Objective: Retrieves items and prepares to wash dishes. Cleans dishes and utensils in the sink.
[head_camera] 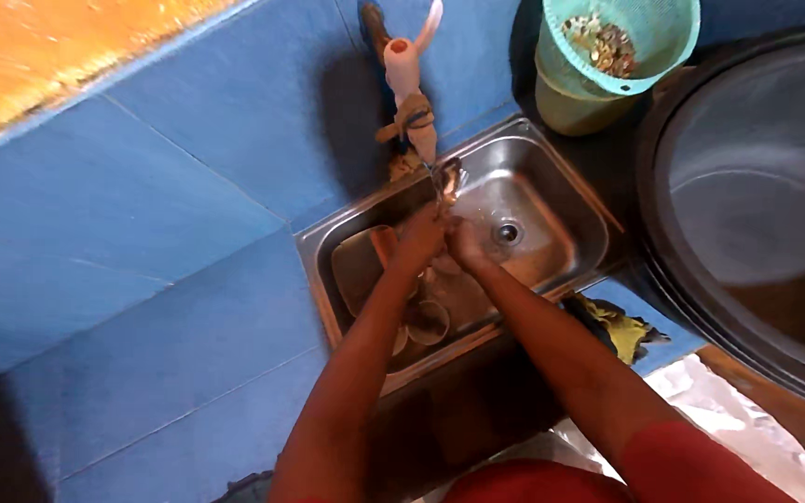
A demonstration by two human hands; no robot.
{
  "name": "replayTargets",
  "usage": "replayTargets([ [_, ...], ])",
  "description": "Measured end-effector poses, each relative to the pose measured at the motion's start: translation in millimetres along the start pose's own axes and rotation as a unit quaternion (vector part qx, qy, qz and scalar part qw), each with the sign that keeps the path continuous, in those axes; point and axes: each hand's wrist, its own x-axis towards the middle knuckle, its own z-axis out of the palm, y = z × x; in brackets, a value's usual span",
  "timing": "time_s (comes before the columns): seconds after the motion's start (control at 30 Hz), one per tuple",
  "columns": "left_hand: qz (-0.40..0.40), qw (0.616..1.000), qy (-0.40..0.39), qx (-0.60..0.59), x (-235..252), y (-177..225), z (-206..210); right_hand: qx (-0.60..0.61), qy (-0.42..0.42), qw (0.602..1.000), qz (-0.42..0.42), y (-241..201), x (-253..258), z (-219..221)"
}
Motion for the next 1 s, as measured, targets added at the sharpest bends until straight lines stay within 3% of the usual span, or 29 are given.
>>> replayTargets([
  [0.1,-0.046,0.989,0.134,0.037,5.5,-15.9,-10.3,0.172,0.017,0.982,0.072,-6.2,9.9,-0.8],
  [0.17,-0.058,0.985,0.162,0.015,7.3,-27.3,-13.4,0.173,0.011,0.983,0.068,-13.0,7.2,-3.1],
  [0.27,-0.085,0.984,0.132,-0.081,6.4,-35.9,-4.6,-0.047,-0.055,0.997,-0.008,-35.4,-15.7,-7.3],
  [0.4,-0.112,0.955,0.113,-0.249,10.2,-43.6,13.5,-0.265,-0.123,0.955,-0.055,-36.0,-43.2,3.6],
  [0.47,-0.143,0.944,0.127,-0.269,11.5,-45.8,18.2,-0.303,-0.172,0.931,-0.112,-12.7,-48.3,-0.5],
  [0.53,-0.167,0.939,0.132,-0.269,11.7,-51.6,20.1,-0.329,-0.173,0.901,-0.222,26.5,-48.3,-11.9],
  [0.6,-0.179,0.937,0.126,-0.272,10.0,-60.7,21.9,-0.336,-0.079,0.879,-0.329,64.5,-40.4,-29.2],
  [0.63,-0.187,0.930,0.124,-0.290,7.8,-64.8,23.0,-0.308,-0.022,0.887,-0.344,75.8,-36.0,-37.6],
  [0.67,-0.195,0.924,0.120,-0.307,4.4,-66.9,23.7,-0.255,-0.004,0.920,-0.297,74.3,-35.2,-46.4],
  [0.73,-0.199,0.921,0.103,-0.319,-2.1,-68.4,25.5,-0.067,-0.010,0.989,-0.134,53.0,-31.5,-59.2],
  [0.77,-0.200,0.922,0.094,-0.317,-5.1,-68.8,27.3,0.083,-0.008,0.994,-0.073,47.6,-25.1,-59.5],
  [0.87,-0.216,0.924,0.061,-0.309,-14.4,-59.5,31.1,0.420,0.003,0.907,-0.005,36.8,-7.6,-51.1],
  [0.93,-0.222,0.919,0.044,-0.323,-19.2,-55.6,32.7,0.529,-0.044,0.847,0.021,32.2,2.7,-47.4],
  [1.0,-0.218,0.906,0.043,-0.360,-22.0,-58.6,33.8,0.573,-0.079,0.815,0.029,33.0,4.1,-38.6],
])
